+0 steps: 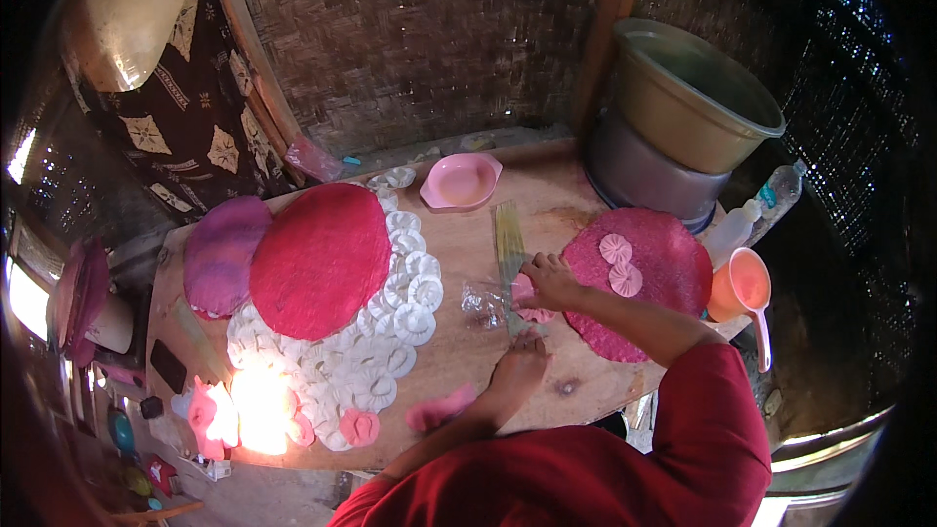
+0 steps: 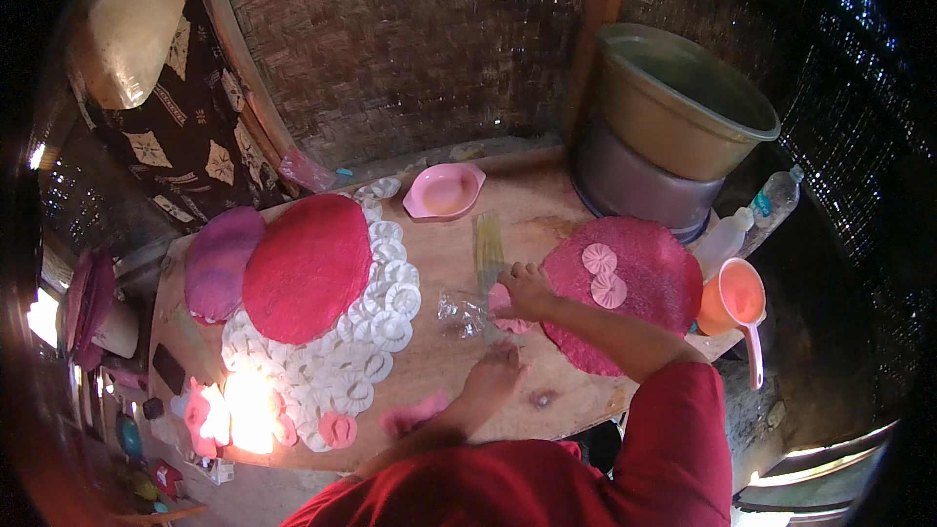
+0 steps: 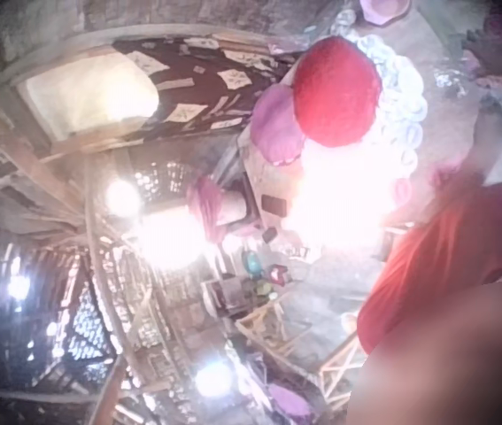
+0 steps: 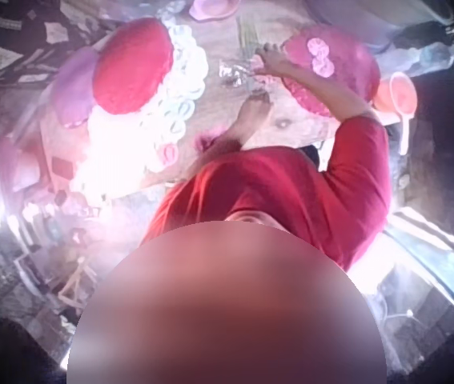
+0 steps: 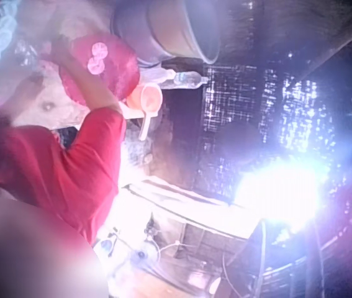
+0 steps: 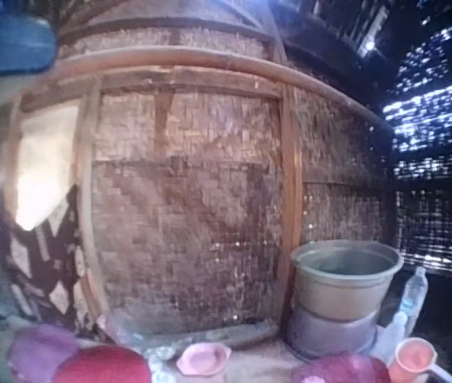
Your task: The person repeatedly takes small pieces of pink dough, rolls them between the palms, flattens them, and presses them into a small plastic mold to form flower-shaped pieces. The finished pieces are placed on a pink mat on the table.
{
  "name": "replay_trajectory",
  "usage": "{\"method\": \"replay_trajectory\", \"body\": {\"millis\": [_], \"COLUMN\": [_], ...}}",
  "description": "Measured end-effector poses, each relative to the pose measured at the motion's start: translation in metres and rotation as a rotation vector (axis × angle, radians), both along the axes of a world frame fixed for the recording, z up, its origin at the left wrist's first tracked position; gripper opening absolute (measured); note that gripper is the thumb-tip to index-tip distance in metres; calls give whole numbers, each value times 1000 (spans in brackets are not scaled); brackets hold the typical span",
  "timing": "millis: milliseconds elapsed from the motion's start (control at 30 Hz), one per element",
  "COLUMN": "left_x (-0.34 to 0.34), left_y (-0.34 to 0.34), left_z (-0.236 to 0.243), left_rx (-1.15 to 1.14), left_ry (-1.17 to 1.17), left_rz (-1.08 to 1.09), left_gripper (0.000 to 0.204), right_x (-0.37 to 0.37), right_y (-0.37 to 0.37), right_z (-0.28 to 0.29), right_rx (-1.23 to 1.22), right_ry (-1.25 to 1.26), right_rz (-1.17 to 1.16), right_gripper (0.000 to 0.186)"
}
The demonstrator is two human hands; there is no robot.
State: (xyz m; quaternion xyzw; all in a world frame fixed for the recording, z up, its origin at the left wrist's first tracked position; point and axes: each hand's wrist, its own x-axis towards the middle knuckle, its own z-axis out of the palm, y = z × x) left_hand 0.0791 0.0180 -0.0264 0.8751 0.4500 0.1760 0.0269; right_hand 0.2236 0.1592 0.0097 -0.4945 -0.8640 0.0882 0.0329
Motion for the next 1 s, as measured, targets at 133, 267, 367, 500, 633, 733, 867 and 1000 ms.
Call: {"method": "replay_trajectory", "body": {"millis": [133,267,367,500,633,733,867,1000], "left_x": [-2,0,2,0,0,-1,-23,-60], "left_y": [0,-1,-1,0,2,5,33,81], "left_z": [-1,-4,-5,-4,5,20,48,60], "left_rx": [-23,-60,-110,-122,-115,-170,-527,-180], "left_ry": [4,75,91,34,61,121,-172,-1023], "left_rz": [-11,5,22,7,-1,-17,42,365], "left_gripper": [49,52,53,52,50,47,44,58], "right_x": [-7,-9,-9,-13,-15,-24,-38,-18], "right_y": [9,47,81,124,160,175,153,92], "right_z": [7,1,-2,1,6,13,37,67], "right_rx": [-12,-5,-11,-26,-48,-7,227,39], "right_ry": [-58,-53,-32,-57,-48,-81,-159,153], "right_rz": [-38,-72,-124,-200,-285,-263,-82,-4], "right_gripper": [72,69,69,71,71,69,63,54]}}
